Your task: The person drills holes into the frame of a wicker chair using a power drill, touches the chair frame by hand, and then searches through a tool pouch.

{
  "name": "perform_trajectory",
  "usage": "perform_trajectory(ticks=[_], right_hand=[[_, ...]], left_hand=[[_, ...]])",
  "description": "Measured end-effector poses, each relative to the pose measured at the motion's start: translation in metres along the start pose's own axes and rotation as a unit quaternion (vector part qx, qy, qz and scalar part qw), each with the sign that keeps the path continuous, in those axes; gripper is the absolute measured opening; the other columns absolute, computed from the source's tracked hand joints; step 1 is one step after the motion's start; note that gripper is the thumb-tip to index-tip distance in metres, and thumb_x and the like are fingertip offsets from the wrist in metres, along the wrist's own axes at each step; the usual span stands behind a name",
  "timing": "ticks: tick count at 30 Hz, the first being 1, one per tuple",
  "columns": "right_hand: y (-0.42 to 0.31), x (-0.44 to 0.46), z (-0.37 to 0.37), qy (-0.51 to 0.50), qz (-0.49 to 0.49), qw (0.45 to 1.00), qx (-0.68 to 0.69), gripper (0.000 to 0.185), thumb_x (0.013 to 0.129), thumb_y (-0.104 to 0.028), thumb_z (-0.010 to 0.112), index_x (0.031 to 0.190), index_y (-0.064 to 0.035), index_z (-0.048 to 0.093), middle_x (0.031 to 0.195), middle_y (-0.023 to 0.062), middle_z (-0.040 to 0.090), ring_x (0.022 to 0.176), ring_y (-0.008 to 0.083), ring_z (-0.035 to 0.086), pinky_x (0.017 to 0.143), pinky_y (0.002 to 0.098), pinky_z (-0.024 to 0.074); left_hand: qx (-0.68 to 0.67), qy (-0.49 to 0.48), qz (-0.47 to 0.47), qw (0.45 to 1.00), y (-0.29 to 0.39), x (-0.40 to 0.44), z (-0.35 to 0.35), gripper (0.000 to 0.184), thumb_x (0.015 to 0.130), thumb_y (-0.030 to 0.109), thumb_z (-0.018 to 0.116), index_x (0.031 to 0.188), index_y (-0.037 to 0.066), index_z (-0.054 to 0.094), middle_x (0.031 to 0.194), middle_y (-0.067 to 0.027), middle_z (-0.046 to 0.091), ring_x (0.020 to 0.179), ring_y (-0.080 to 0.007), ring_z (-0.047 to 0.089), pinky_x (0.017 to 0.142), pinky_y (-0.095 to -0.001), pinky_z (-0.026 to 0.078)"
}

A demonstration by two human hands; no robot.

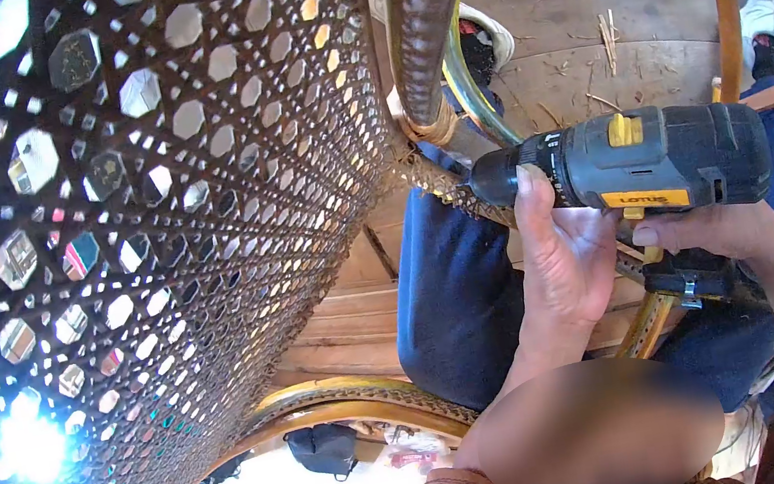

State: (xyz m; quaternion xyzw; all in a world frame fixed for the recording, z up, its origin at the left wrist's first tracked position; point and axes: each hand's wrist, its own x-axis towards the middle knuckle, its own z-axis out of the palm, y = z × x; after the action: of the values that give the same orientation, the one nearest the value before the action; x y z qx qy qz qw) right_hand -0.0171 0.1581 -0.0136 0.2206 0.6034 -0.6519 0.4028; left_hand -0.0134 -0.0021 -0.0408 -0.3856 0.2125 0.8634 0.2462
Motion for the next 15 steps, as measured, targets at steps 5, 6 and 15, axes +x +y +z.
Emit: perform_trajectory(ticks=[5,6,15], right_hand=[[0.004,0.001,0.002,0.006,-0.026,1.000,0.009,0.042,0.070,-0.012,0.077,0.108,-0.0039,0.060,0.087,0.0013,0.063,0.069,0.0073,0.054,0.056,0.0217,0.0446],[0.004,0.001,0.003,0.009,-0.027,0.999,0.035,0.042,0.070,-0.012,0.077,0.108,-0.0039,0.060,0.086,0.0010,0.063,0.069,0.0072,0.054,0.055,0.0217,0.0444],[-0.007,-0.002,0.003,0.025,0.045,0.998,-0.035,0.041,0.068,-0.012,0.078,0.105,-0.0038,0.061,0.081,0.0012,0.062,0.061,0.0074,0.053,0.051,0.0214,0.0435]], left_hand=[[-0.007,-0.002,-0.010,1.000,0.000,0.001,-0.001,0.068,0.076,0.056,0.062,0.121,0.007,0.048,0.121,-0.0083,0.055,0.115,-0.0273,0.049,0.103,-0.0458,0.032],[-0.009,0.000,-0.009,1.000,0.000,0.001,-0.001,0.068,0.076,0.056,0.062,0.122,0.007,0.048,0.121,-0.0085,0.055,0.115,-0.0273,0.049,0.103,-0.0457,0.032],[0.000,-0.008,-0.032,0.999,0.000,0.001,-0.005,0.070,0.076,0.062,0.056,0.121,0.009,0.051,0.121,-0.0077,0.056,0.116,-0.0263,0.049,0.102,-0.0447,0.031]])
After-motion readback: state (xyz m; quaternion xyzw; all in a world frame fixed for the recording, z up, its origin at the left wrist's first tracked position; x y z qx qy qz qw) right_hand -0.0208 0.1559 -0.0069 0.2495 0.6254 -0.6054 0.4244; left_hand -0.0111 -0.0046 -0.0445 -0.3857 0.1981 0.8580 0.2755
